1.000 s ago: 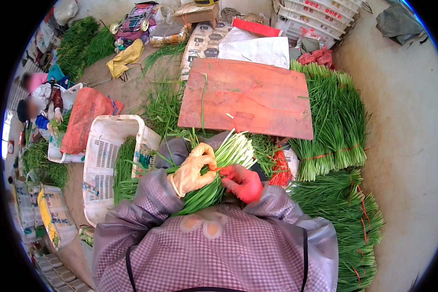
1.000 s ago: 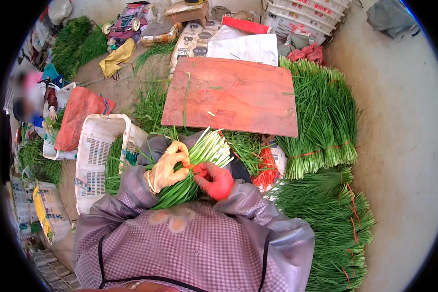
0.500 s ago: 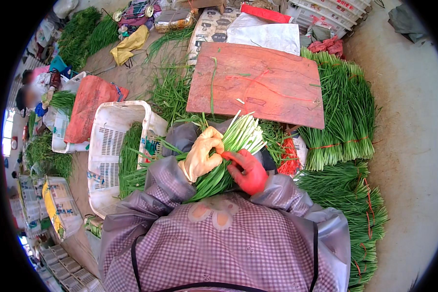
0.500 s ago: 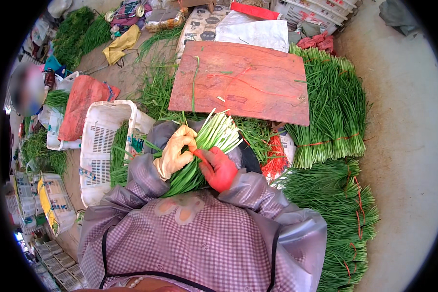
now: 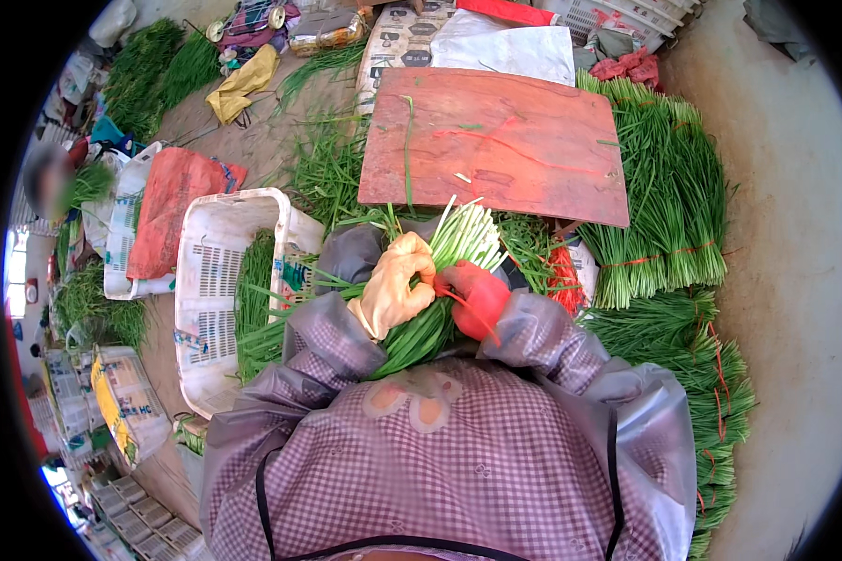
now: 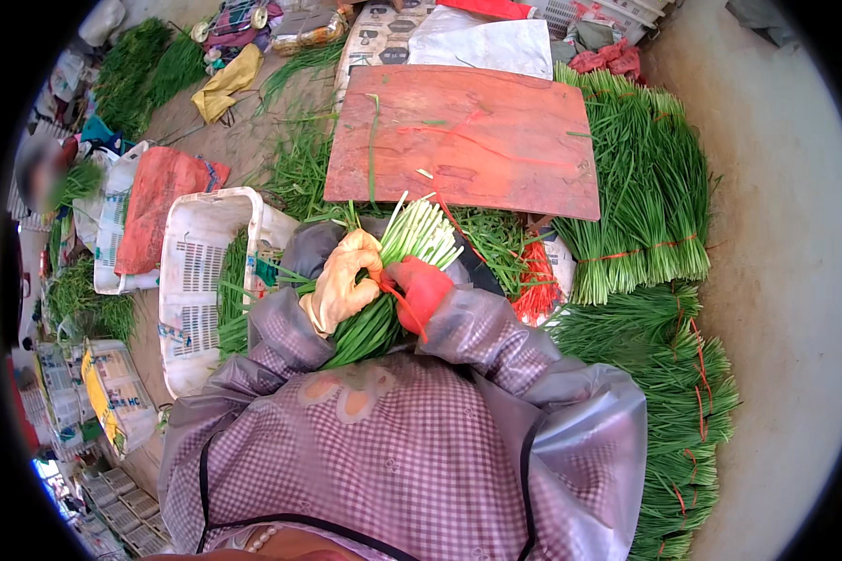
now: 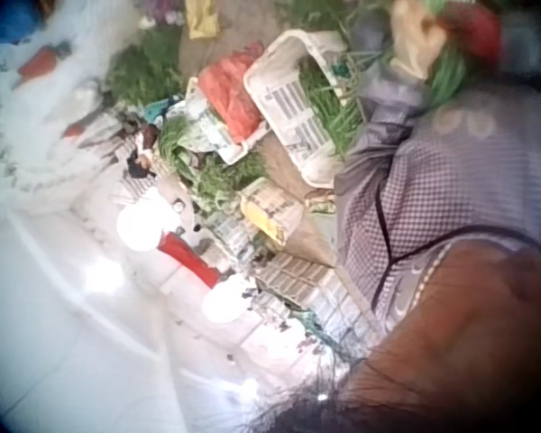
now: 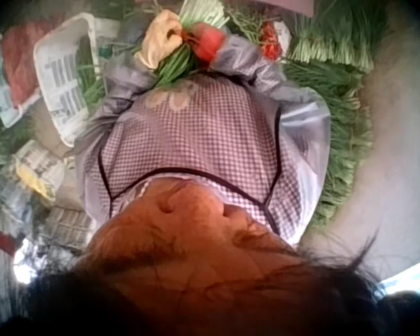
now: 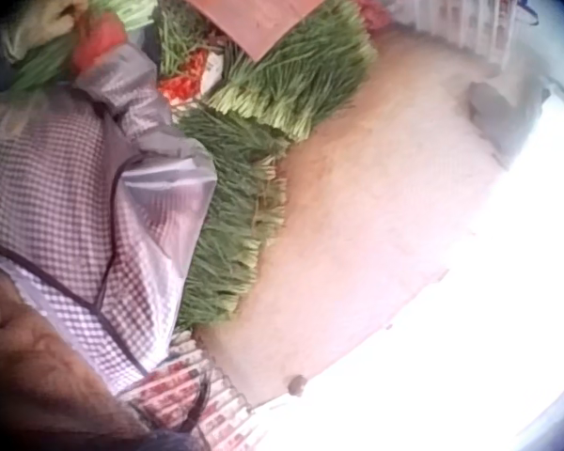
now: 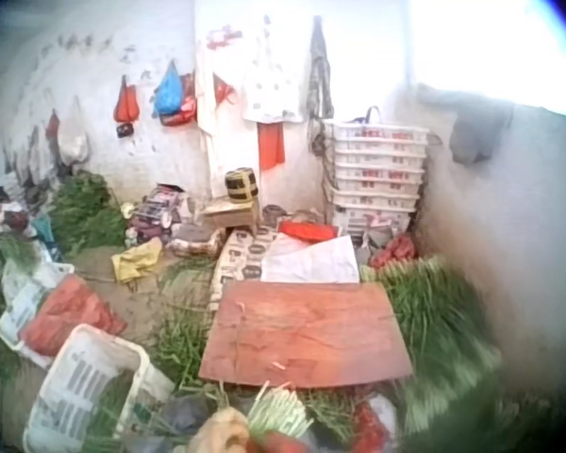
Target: The person gathers stalks of chives by hand, aligns the ends, and ties them into a bundle using a red string before placing the finished bundle into a crate.
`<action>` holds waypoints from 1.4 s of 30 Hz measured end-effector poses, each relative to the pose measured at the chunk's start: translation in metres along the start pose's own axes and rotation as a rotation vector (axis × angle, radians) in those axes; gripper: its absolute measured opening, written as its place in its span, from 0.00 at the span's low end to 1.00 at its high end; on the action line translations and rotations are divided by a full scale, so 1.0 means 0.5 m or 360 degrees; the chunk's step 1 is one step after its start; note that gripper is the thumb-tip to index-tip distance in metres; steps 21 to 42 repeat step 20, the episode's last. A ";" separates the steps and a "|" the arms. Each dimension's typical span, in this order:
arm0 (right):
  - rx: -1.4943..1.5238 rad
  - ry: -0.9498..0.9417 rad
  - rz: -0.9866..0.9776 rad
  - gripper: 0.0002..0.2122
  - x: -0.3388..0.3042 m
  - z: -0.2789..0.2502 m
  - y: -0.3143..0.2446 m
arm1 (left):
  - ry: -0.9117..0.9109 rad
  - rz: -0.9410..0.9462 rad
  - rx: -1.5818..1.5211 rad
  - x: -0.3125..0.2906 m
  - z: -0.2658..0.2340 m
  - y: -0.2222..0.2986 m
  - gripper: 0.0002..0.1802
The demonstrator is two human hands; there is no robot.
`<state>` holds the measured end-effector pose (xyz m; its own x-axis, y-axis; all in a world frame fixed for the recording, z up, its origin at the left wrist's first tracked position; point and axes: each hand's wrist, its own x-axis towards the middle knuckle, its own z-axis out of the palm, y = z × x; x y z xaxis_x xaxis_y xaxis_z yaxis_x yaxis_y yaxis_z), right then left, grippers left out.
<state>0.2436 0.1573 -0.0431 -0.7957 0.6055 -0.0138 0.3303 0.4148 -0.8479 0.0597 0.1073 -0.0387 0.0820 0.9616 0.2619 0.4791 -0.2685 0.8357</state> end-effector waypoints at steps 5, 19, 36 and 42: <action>0.0401 0.0095 0.0057 0.19 -0.007 0.006 0.014 | -0.0036 -0.0025 -0.0027 0.010 -0.014 -0.007 0.04; 0.0061 -0.0374 0.0043 0.16 0.017 -0.046 0.003 | 0.0034 0.0052 0.0065 0.003 0.009 -0.004 0.05; 0.0006 -0.0407 0.0128 0.16 0.017 -0.045 0.002 | 0.0037 0.0046 0.0070 0.000 0.006 -0.005 0.05; 0.0006 -0.0407 0.0128 0.16 0.017 -0.045 0.002 | 0.0037 0.0046 0.0070 0.000 0.006 -0.005 0.05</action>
